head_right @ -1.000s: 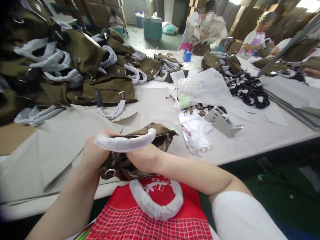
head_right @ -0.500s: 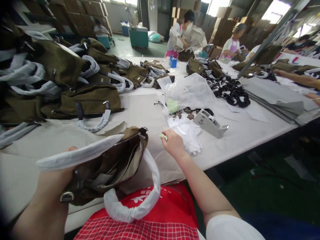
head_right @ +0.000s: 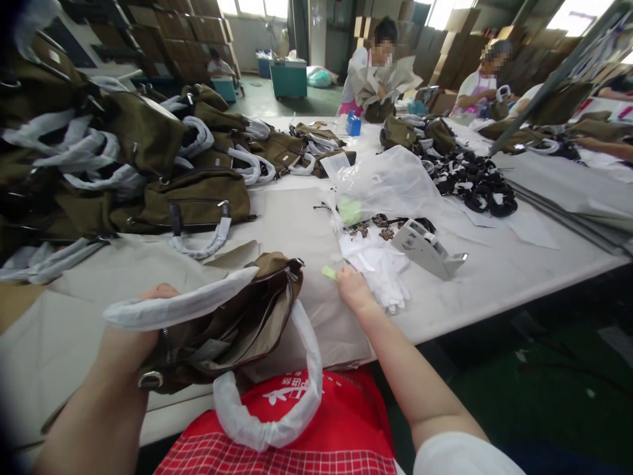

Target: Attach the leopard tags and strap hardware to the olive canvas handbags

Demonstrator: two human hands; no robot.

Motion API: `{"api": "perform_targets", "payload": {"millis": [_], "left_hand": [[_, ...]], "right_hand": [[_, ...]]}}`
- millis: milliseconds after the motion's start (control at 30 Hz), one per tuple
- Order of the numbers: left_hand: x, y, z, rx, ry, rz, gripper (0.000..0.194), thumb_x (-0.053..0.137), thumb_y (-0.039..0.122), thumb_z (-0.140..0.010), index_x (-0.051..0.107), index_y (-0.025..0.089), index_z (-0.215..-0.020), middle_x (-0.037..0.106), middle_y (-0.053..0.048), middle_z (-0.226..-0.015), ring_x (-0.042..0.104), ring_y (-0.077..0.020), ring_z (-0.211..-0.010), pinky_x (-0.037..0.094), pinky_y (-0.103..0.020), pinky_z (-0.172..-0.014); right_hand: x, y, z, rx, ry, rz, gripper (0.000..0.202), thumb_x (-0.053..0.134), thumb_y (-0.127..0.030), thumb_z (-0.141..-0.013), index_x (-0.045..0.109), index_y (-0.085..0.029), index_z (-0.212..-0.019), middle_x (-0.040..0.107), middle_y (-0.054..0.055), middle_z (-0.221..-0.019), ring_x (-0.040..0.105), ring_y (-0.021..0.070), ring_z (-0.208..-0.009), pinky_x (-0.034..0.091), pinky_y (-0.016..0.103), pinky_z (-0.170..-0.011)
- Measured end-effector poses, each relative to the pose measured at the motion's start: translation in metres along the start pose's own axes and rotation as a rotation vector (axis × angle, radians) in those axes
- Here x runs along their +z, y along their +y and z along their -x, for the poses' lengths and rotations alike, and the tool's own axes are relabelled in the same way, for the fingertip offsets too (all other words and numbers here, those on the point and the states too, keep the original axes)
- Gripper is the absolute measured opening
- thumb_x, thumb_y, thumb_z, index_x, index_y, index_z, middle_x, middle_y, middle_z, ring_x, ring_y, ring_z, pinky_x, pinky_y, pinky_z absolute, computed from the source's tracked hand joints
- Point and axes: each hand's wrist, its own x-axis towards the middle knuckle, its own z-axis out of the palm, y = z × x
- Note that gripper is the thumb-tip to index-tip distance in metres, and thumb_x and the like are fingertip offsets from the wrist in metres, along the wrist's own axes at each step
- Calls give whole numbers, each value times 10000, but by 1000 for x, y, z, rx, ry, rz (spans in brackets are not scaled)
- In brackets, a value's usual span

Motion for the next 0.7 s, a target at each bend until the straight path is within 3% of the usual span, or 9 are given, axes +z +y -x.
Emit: {"api": "perform_targets", "payload": {"millis": [233,333,433,500,533,567,633,700], "left_hand": [[0,-9,2,-17,-39,71,96,620,253,-642,655,176,-599,652,-5,-661,576,-190,-668,440,-259,-622],[0,-10,3,-20,-54,113,100,637,252,-649,689,167,-652,655,-6,-667,581,-189,-683,439,-250,-619],[2,-9,2,-104,-61,182,137,641,290,-659,687,160,-662,663,1,-642,582,-183,-682,441,-237,-604],[6,-8,0,-140,-67,256,168,670,312,-631,688,153,-683,680,3,-653,591,-186,-693,460,-245,-627],[8,-7,-2,-143,-67,298,192,695,309,-605,694,149,-710,695,0,-682,602,-191,-711,474,-255,-658],[11,-6,-3,-131,-38,347,234,720,307,-573,701,144,-740,709,-6,-718,614,-197,-730,488,-270,-691],[17,-2,-4,-104,-24,433,285,728,272,-540,711,134,-789,728,-22,-786,634,-212,-785,500,-292,-756],[23,5,-2,-74,-41,505,293,691,231,-544,713,130,-818,729,-25,-821,639,-208,-805,501,-290,-773]], "right_hand": [[-3,-1,-1,4,49,-23,276,425,-102,-919,681,-119,-1021,637,159,-1072,620,224,-957,447,279,-797],[-15,0,1,46,124,-36,288,414,-154,-944,697,-112,-966,665,160,-1005,638,227,-893,465,298,-774],[-45,-6,19,8,372,-163,300,404,-236,-976,679,-133,-1037,680,134,-1004,640,213,-910,484,311,-805],[-71,-18,39,-194,646,-390,237,475,-262,-956,685,-177,-1024,696,92,-970,649,193,-883,505,306,-792],[-84,-27,49,-354,720,-488,199,515,-251,-938,689,-205,-1021,702,71,-973,656,183,-882,513,300,-791],[-96,-37,58,-524,715,-533,184,542,-228,-922,693,-229,-1027,709,53,-976,663,171,-873,517,288,-783],[-112,-61,70,-808,555,-455,191,553,-188,-913,699,-242,-1024,723,36,-978,674,151,-856,514,256,-759],[-118,-87,72,-956,423,-271,223,534,-146,-913,690,-229,-1050,726,41,-1013,675,147,-864,505,242,-747]]}}
